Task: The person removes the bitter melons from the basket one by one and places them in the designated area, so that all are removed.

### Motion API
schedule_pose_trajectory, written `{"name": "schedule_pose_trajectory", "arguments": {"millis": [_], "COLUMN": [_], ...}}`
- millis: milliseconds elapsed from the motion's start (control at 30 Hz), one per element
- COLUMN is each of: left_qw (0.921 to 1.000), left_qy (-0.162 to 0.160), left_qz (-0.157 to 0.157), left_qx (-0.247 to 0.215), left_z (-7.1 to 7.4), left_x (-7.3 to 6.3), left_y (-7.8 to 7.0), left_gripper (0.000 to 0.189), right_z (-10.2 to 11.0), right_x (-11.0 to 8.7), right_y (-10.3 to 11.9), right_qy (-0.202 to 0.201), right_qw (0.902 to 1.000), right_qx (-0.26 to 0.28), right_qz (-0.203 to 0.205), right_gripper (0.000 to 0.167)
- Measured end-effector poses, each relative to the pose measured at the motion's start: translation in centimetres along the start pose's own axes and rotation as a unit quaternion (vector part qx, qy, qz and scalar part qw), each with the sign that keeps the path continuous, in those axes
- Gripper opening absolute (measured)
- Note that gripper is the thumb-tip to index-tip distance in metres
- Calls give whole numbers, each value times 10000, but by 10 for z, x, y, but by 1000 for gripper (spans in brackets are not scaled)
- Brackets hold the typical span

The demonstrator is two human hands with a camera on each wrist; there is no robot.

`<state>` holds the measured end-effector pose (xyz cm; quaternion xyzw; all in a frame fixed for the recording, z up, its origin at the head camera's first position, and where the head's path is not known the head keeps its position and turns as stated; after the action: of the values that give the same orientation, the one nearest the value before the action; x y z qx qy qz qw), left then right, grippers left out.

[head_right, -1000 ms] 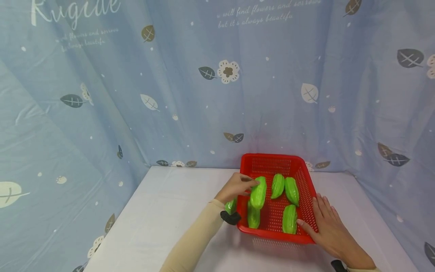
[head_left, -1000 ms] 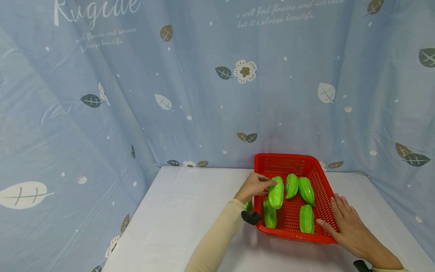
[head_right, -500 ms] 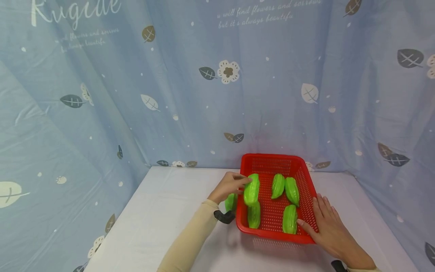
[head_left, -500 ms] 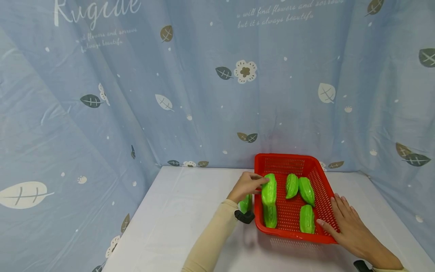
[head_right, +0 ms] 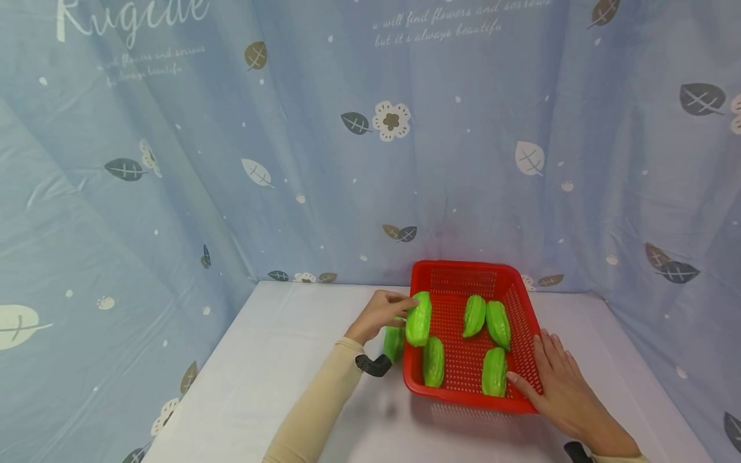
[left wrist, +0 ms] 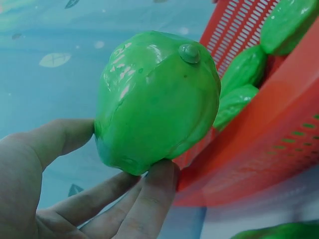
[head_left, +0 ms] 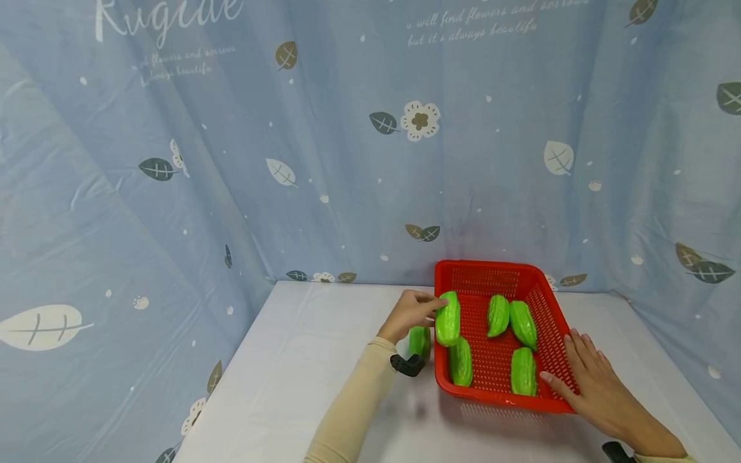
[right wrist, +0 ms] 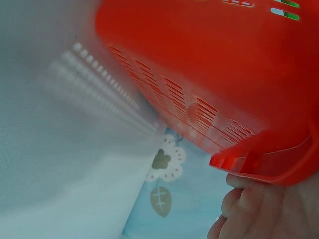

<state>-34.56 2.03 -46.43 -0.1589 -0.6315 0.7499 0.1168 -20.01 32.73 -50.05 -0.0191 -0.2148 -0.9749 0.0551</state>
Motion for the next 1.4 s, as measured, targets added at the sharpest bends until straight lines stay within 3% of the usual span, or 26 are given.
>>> {"name": "schedule_pose_trajectory", "arguments": {"millis": [233,733,1400], "left_qw": [9997,9994,9972], "left_qy": [-224,-332,-698], "left_qz": [60,62,256], "left_qx": [-20,21,30], "left_z": [12,36,73], "left_x": [-1,-1,-5], "left_y": [5,10,38], "left_gripper": [32,37,42], "right_z": [-1,1,1], "right_x": [0,0,0], "right_y": [1,1,-1], "right_qy": [10,-41,-28], "right_qw": [10000,10000,10000], "right_qx": [-1,-46,3], "right_qz": [-57,-8,-2], "right_gripper": [105,104,105]}}
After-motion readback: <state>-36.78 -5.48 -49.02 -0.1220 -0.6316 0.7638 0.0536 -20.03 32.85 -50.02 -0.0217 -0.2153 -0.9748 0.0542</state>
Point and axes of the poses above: each hand's wrist, its own x-axis towards the middle knuckle, its own z-axis out of the back of the hand, y = z × x, the point moved 8 cm from there along x, towards the middle knuckle, and after that the axes turned 2 degrees about x, right-handed, at the moved point
